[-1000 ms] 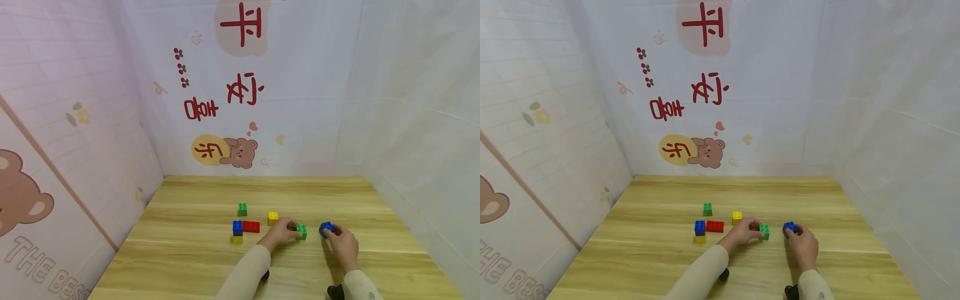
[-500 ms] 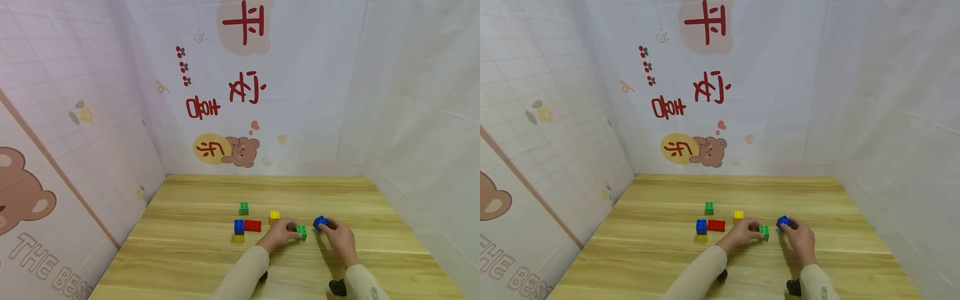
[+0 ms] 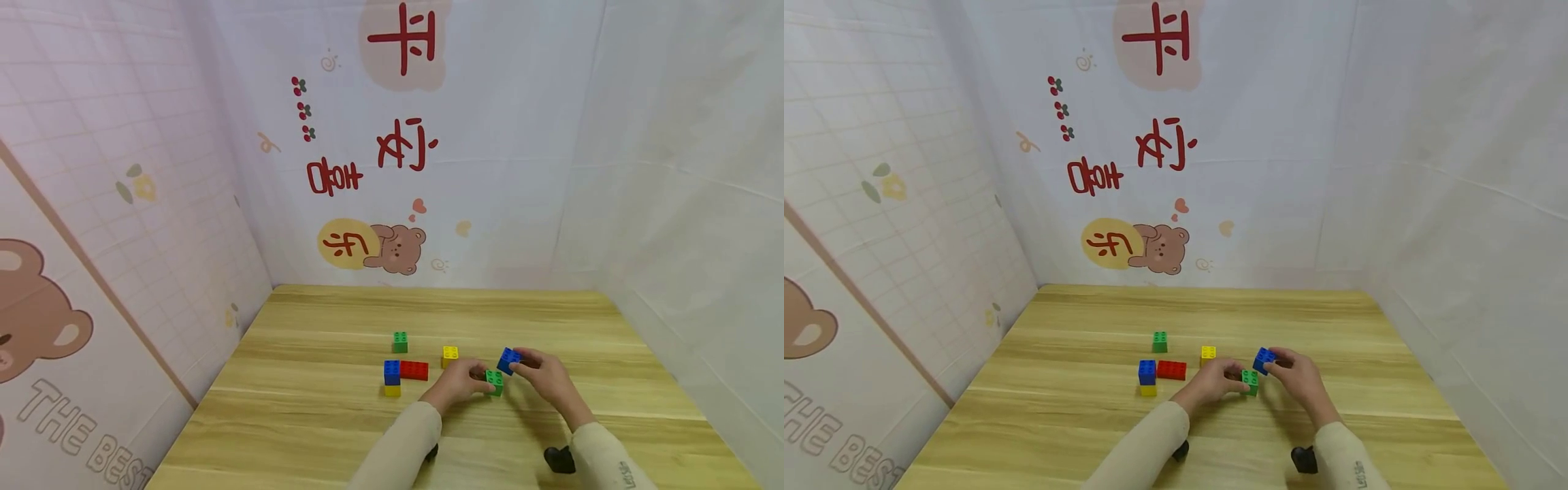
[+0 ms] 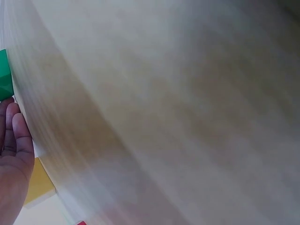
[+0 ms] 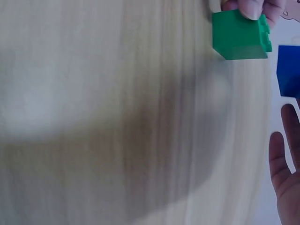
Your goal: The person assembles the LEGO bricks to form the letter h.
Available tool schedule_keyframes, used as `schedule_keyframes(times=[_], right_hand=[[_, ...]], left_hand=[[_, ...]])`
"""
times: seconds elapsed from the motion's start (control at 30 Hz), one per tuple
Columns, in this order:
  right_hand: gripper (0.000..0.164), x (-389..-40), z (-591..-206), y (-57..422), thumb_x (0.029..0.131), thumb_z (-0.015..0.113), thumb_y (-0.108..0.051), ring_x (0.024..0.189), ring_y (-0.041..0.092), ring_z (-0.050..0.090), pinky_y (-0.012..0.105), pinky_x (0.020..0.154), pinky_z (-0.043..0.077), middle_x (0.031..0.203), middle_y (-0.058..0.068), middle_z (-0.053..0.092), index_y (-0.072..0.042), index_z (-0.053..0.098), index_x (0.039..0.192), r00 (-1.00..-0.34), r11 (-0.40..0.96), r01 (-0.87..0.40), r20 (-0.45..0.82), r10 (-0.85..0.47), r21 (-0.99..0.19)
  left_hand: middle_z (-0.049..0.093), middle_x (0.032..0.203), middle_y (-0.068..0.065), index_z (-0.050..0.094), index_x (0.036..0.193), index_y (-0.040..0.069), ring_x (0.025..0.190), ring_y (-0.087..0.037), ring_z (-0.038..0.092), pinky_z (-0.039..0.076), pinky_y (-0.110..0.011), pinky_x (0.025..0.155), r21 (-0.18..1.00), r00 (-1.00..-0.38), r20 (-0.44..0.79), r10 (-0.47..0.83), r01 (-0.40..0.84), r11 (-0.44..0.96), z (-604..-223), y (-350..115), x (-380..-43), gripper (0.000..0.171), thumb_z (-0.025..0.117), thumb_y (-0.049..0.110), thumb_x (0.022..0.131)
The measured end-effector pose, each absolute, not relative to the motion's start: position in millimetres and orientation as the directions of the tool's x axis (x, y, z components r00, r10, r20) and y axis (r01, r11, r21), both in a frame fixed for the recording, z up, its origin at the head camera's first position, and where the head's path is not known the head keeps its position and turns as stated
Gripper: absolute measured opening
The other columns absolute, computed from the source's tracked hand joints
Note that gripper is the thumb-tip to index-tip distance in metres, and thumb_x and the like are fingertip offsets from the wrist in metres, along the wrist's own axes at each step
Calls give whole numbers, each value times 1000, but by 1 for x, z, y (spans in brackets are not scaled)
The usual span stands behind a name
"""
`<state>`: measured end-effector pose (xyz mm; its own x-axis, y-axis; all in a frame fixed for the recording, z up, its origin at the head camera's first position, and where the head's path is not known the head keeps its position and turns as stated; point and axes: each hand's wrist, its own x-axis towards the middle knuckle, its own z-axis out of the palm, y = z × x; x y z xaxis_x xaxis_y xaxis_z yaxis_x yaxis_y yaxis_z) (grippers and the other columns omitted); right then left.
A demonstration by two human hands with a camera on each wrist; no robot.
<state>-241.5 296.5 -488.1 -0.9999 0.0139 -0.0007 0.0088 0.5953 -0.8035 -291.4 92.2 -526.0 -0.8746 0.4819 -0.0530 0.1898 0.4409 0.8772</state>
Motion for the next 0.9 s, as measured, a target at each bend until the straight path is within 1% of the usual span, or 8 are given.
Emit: schedule_keyframes(times=[0.2, 0.3, 0.43, 0.57, 0.73, 0.9], right_hand=[[52, -244, -486, 299, 97, 67, -28, 119, 41, 57, 52, 92, 50, 131, 24, 59, 0, 55, 138, -999, 558, -11, -19, -48, -830], [51, -245, -486, 299, 96, 68, -27, 117, 39, 58, 52, 93, 50, 128, 22, 62, 0, 57, 137, -997, 535, -20, -26, -79, -844], [49, -247, -485, 299, 95, 69, -23, 115, 38, 60, 53, 94, 49, 126, 22, 63, 3, 57, 135, -989, 504, -49, -29, -145, -862], [49, -248, -485, 298, 96, 68, -21, 117, 40, 59, 54, 95, 48, 127, 24, 62, 5, 56, 136, -977, 496, -71, -39, -208, -866], [51, -250, -487, 295, 96, 68, -22, 118, 39, 58, 53, 95, 48, 127, 23, 62, 4, 55, 137, -977, 500, -52, -60, -206, -865], [53, -251, -492, 293, 94, 70, -25, 116, 37, 60, 53, 96, 48, 125, 21, 64, 4, 56, 136, -980, 488, -34, -65, -186, -872]], left_hand=[[66, 93, 11, 73, 107, 17, 84, -3, 58, 51, -25, 81, 871, -877, -65, 477, 183, 456, -528, 93, -292, 23, 80, 18, 85], [67, 94, 11, 73, 109, 17, 85, -2, 59, 51, -25, 82, 865, -877, -70, 476, 185, 467, -529, 93, -293, 26, 80, 16, 84], [67, 96, 11, 73, 111, 17, 87, -2, 59, 51, -26, 83, 862, -876, -70, 478, 188, 471, -528, 93, -293, 28, 81, 15, 84], [67, 95, 12, 74, 108, 18, 86, -2, 59, 51, -25, 83, 868, -872, -61, 487, 195, 457, -526, 93, -293, 25, 80, 14, 84], [67, 93, 14, 75, 107, 20, 85, -1, 60, 50, -24, 84, 866, -868, -46, 495, 213, 453, -525, 94, -294, 24, 80, 15, 84], [68, 92, 12, 75, 106, 19, 85, -3, 60, 50, -24, 84, 867, -872, -57, 486, 198, 457, -525, 94, -292, 23, 81, 13, 84]])
